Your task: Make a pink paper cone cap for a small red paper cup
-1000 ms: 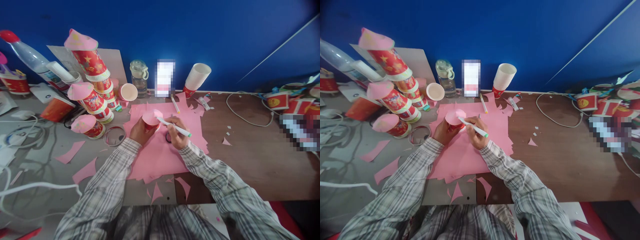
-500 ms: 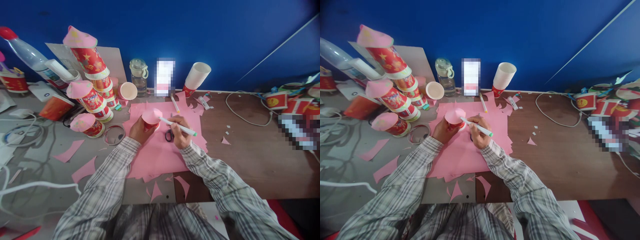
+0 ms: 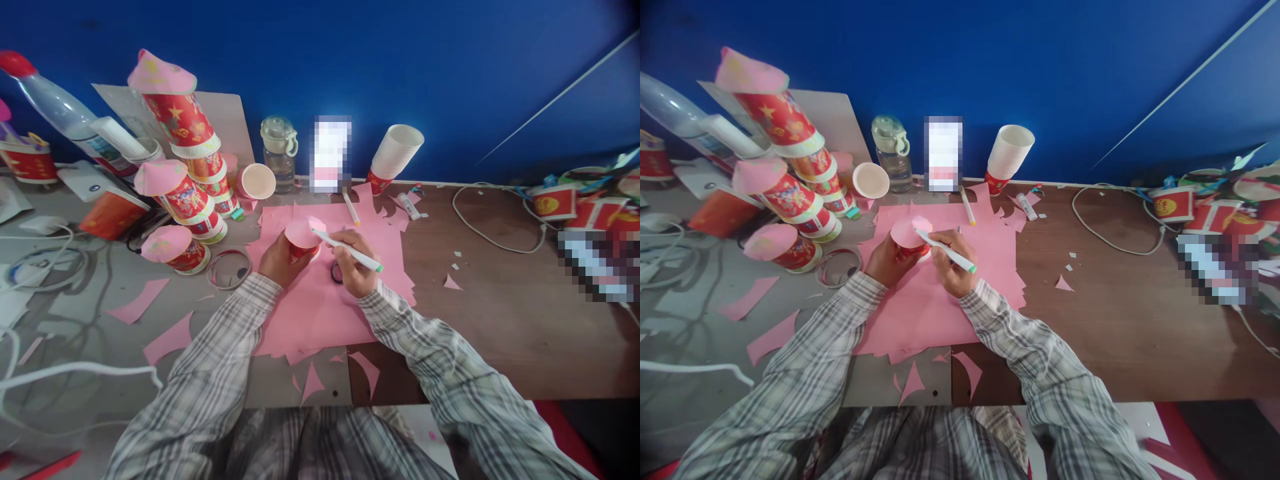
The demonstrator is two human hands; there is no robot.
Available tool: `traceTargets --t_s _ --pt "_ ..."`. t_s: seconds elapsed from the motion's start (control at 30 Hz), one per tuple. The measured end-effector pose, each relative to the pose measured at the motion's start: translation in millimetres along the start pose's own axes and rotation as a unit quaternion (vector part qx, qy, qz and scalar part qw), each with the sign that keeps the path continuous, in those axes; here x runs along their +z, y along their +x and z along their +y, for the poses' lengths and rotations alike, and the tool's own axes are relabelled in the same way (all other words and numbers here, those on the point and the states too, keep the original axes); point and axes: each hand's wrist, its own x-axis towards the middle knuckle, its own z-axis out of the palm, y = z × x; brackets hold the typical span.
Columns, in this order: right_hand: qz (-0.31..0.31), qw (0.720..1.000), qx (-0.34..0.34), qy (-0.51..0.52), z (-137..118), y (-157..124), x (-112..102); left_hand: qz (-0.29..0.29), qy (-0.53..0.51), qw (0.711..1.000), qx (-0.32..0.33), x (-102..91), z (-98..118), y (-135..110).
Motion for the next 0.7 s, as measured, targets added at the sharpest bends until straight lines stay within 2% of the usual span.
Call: traceTargets --t_s 0.33,0.53,0.7 --pt "0.010 1.000 -0.011 0.006 5.5 -1.3 1.2 0.005 0.007 1.000 -0.002 1.3 -2.6 -0.2" --pt "0.015 0.999 0.042 0.016 6.9 -3.2 2.4 0.004 0.006 1.000 0.002 1.9 -3.7 -0.1" --pt "0.019 0.999 0.015 0.049 7.2 -1.4 3.6 0.004 0.002 1.000 0.003 2.5 -3.6 -0.5"
